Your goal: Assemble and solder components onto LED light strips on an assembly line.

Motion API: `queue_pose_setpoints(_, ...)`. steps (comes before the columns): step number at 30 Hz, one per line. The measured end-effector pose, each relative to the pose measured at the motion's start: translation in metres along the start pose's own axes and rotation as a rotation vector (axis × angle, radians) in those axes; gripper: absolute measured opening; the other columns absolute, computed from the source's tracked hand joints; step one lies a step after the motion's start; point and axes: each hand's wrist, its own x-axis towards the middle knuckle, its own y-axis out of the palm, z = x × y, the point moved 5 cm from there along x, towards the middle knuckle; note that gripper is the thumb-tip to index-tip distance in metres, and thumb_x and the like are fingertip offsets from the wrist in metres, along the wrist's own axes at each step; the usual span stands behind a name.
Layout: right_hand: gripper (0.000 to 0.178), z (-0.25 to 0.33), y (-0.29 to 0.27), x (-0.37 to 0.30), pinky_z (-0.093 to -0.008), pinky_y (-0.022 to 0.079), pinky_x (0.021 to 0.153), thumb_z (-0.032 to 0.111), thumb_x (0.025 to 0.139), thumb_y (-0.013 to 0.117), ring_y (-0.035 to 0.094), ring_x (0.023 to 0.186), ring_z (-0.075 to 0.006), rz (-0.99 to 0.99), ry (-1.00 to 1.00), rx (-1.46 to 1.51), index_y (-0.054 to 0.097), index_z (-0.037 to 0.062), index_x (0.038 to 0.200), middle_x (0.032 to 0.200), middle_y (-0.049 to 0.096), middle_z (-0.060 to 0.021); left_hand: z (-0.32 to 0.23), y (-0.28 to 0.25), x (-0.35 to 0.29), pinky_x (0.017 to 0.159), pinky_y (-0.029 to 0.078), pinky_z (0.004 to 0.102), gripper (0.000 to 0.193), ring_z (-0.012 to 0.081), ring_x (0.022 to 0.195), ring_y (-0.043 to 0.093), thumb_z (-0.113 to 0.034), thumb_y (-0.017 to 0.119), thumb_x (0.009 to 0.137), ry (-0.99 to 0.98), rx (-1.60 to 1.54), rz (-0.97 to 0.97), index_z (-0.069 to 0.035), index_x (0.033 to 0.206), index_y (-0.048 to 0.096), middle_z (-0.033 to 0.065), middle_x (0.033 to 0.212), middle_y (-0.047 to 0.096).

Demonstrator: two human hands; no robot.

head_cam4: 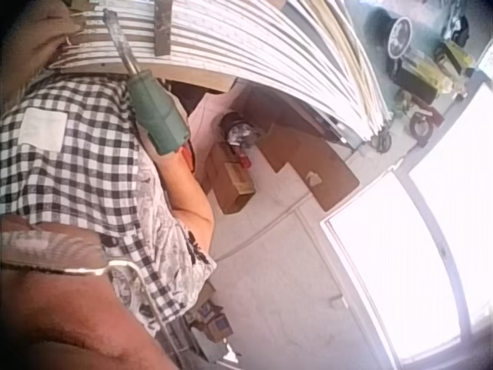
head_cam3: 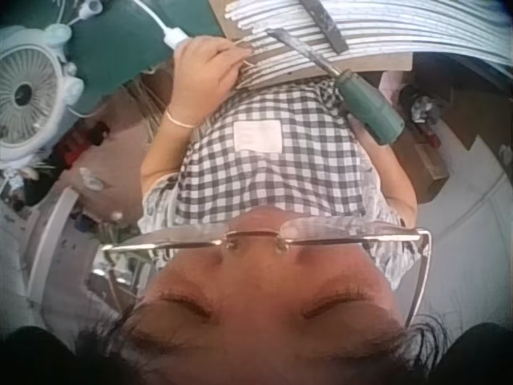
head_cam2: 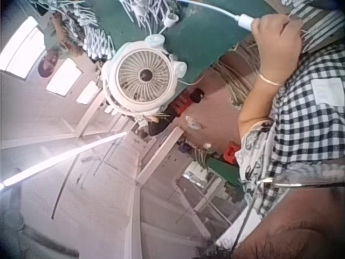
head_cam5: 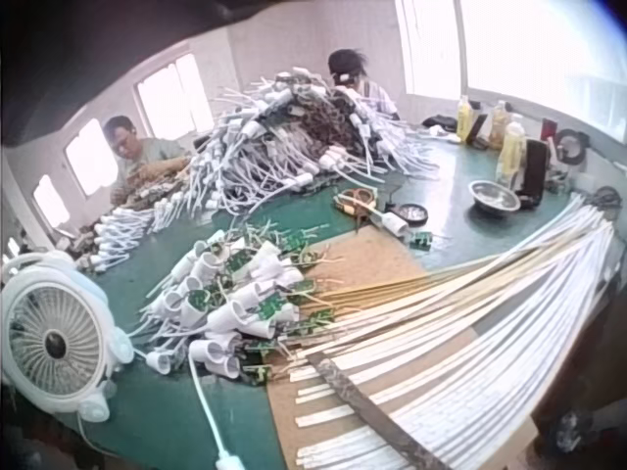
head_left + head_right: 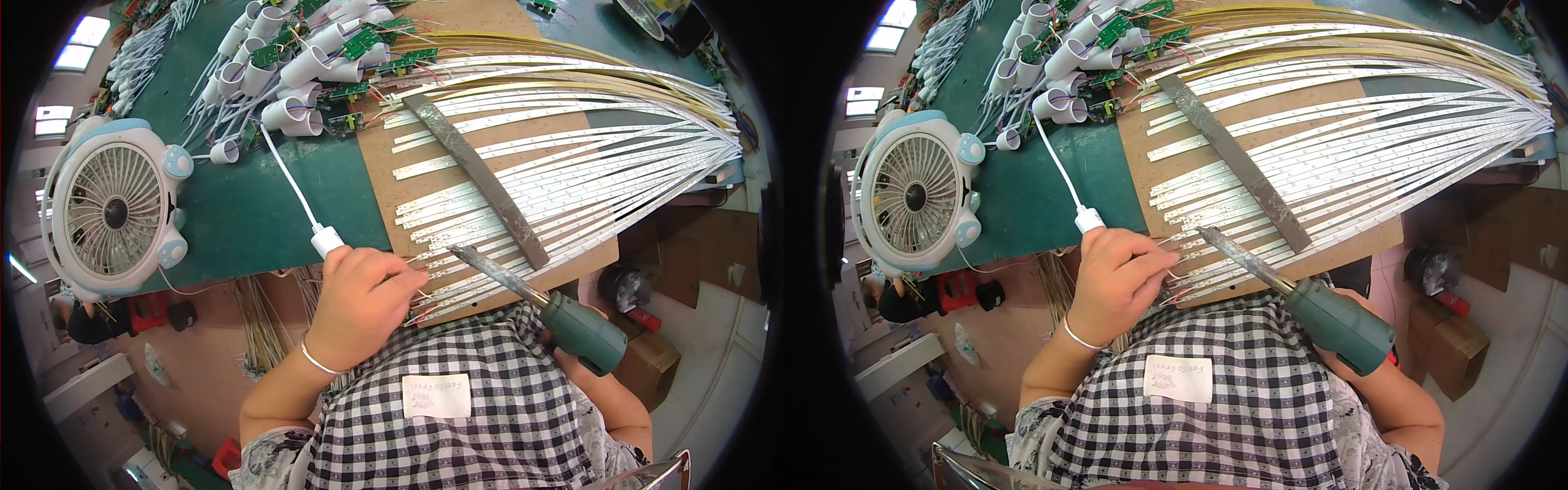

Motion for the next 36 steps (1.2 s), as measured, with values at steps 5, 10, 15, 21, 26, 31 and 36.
queue_pose_setpoints(5,0.027,0.001,-0.001,-0.003,-0.0323,0.049,0.08,0.022,0.084,0.064,0.063,0.088,-0.0222,0.001,0.021,-0.027,0.064,0.0021,0.102,0.098,0.065,-0.0107,0.004,-0.004,0.0,0.079,0.031,0.0344,0.018,0.017,0.08,0.057,-0.004,0.073,0.066,-0.046,-0.034,-0.051,-0.013,0.08,0.067,-0.0019,0.078,0.061)
queue_pose_setpoints(10,0.026,0.005,-0.003,0.001,-0.0325,0.05,0.078,0.021,0.083,0.064,0.063,0.088,-0.0237,0.032,-0.103,-0.182,0.064,0.0024,0.102,0.098,0.065,-0.0111,-0.001,0.003,0.004,0.082,0.028,0.0359,0.014,0.0172,0.081,0.056,-0.008,0.073,0.069,-0.107,0.041,-0.07,-0.014,0.078,0.066,-0.0024,0.077,0.06)
queue_pose_setpoints(15,0.025,0.005,-0.001,-0.002,-0.0321,0.05,0.078,0.019,0.083,0.064,0.063,0.089,-0.0246,0.031,-0.001,-0.155,0.064,0.0026,0.102,0.099,0.065,-0.0113,-0.001,0.006,0.005,0.085,0.026,0.0391,0.013,0.0176,0.084,0.056,-0.01,0.073,0.069,-0.13,0.095,-0.05,-0.015,0.078,0.065,-0.0036,0.077,0.059)
queue_pose_setpoints(21,0.022,0.012,-0.001,0.007,-0.0301,0.05,0.078,0.013,0.083,0.063,0.064,0.089,-0.0228,0.043,-0.136,-0.227,0.064,0.0028,0.103,0.1,0.065,-0.0103,-0.006,0.008,0.001,0.089,0.025,0.0425,0.016,0.0155,0.085,0.056,-0.01,0.071,0.067,-0.004,0.246,-0.047,-0.016,0.081,0.065,-0.0055,0.077,0.056)
queue_pose_setpoints(26,0.023,0.01,0.003,0.01,-0.0297,0.05,0.08,0.011,0.084,0.063,0.064,0.089,-0.0218,0.058,-0.082,-0.101,0.063,0.002,0.104,0.099,0.066,-0.0083,-0.006,0.005,0.001,0.091,0.024,0.044,0.017,0.0138,0.085,0.056,-0.01,0.069,0.067,0.068,0.239,-0.038,-0.018,0.082,0.066,-0.0065,0.076,0.056)
queue_pose_setpoints(31,0.025,0.004,0.005,0.009,-0.032,0.05,0.081,0.014,0.084,0.063,0.065,0.09,-0.022,0.067,-0.15,-0.09,0.062,0.0017,0.106,0.101,0.067,-0.0079,-0.003,0.005,0.002,0.093,0.023,0.0446,0.018,0.0137,0.086,0.057,-0.01,0.069,0.067,0.082,0.242,-0.04,-0.019,0.082,0.066,-0.0069,0.076,0.055)
queue_pose_setpoints(36,0.033,0.004,0.006,0.01,-0.0342,0.049,0.083,0.016,0.084,0.064,0.065,0.09,-0.0227,0.105,-0.187,-0.154,0.058,0.0001,0.112,0.102,0.067,-0.0084,-0.003,0.006,0.0,0.093,0.023,0.0444,0.017,0.0136,0.085,0.057,-0.01,0.069,0.068,0.081,0.252,-0.044,-0.019,0.082,0.066,-0.0068,0.076,0.056)
